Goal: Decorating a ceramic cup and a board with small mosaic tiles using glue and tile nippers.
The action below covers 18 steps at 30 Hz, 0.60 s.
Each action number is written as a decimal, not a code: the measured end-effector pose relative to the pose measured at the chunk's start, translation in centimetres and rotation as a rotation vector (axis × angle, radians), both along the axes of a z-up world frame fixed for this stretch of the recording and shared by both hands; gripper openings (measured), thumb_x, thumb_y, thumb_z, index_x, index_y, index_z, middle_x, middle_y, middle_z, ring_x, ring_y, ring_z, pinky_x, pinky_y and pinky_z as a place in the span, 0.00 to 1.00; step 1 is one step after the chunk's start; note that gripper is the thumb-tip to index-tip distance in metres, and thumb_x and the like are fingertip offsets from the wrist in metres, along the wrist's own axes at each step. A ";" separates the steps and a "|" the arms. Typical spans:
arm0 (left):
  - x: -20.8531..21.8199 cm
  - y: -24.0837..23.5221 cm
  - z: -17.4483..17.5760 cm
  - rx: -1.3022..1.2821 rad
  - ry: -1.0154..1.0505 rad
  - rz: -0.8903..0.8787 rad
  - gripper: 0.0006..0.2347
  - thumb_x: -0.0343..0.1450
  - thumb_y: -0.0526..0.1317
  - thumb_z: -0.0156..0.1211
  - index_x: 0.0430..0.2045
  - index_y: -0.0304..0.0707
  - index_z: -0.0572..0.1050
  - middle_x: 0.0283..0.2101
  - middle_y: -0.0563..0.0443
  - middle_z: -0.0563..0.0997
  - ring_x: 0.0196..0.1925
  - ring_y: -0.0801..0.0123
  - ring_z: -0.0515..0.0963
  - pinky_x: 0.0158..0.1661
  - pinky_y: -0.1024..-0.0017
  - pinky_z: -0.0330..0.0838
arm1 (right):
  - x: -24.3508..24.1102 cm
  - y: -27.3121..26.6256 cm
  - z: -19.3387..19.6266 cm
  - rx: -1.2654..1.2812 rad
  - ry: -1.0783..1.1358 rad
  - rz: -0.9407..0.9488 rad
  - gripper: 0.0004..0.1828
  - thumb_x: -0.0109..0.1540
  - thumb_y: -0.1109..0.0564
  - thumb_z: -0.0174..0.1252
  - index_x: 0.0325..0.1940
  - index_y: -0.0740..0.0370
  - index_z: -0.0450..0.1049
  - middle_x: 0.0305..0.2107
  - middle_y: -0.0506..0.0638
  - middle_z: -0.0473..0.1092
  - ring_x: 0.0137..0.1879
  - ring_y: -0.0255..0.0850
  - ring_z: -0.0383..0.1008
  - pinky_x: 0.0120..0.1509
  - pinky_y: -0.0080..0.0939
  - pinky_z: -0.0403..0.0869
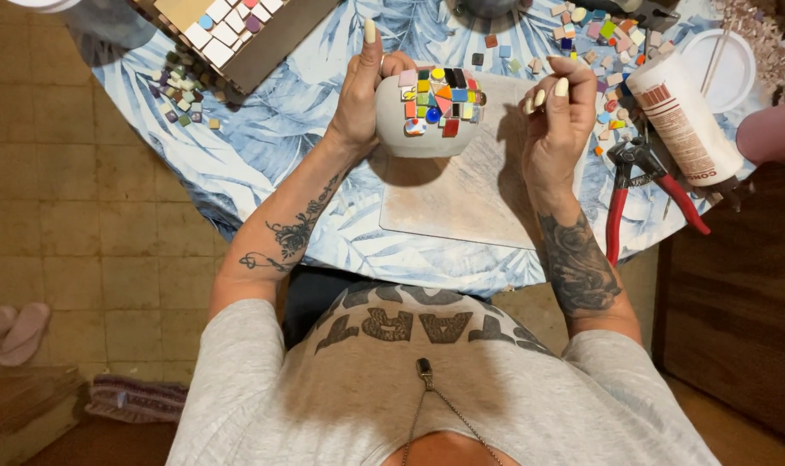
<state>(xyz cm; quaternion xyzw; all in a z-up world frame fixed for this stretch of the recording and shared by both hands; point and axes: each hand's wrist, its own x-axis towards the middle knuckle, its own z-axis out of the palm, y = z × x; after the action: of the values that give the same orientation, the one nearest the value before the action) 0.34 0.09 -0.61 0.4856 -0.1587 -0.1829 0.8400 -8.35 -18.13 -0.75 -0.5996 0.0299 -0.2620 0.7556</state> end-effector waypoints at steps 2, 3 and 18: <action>-0.1 0.0 0.5 0.012 0.027 -0.014 0.26 0.61 0.59 0.35 0.01 0.36 0.66 0.16 0.51 0.66 0.27 0.67 0.72 0.34 0.76 0.65 | 0.0 0.0 0.1 0.001 -0.018 0.024 0.10 0.61 0.56 0.45 0.44 0.61 0.60 0.25 0.45 0.56 0.30 0.32 0.56 0.35 0.28 0.60; -0.1 0.0 0.4 0.011 0.026 -0.015 0.26 0.61 0.59 0.35 0.01 0.36 0.66 0.16 0.51 0.66 0.27 0.67 0.72 0.34 0.76 0.65 | 0.0 0.0 0.0 0.001 -0.019 0.023 0.10 0.61 0.56 0.45 0.44 0.61 0.60 0.25 0.45 0.56 0.30 0.32 0.56 0.35 0.28 0.60; -0.5 0.2 1.2 -0.022 -0.057 -0.059 0.25 0.61 0.59 0.36 0.01 0.35 0.62 0.17 0.53 0.63 0.27 0.69 0.69 0.52 0.67 0.65 | 0.1 0.2 -0.1 0.011 0.051 0.050 0.08 0.61 0.53 0.45 0.40 0.58 0.61 0.22 0.43 0.57 0.28 0.29 0.56 0.31 0.26 0.59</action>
<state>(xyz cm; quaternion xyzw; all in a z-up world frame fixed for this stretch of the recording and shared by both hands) -0.18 0.32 0.63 0.4764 -0.1986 -0.1921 0.8347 -8.26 -17.98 -0.84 -0.6025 0.0356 -0.2273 0.7642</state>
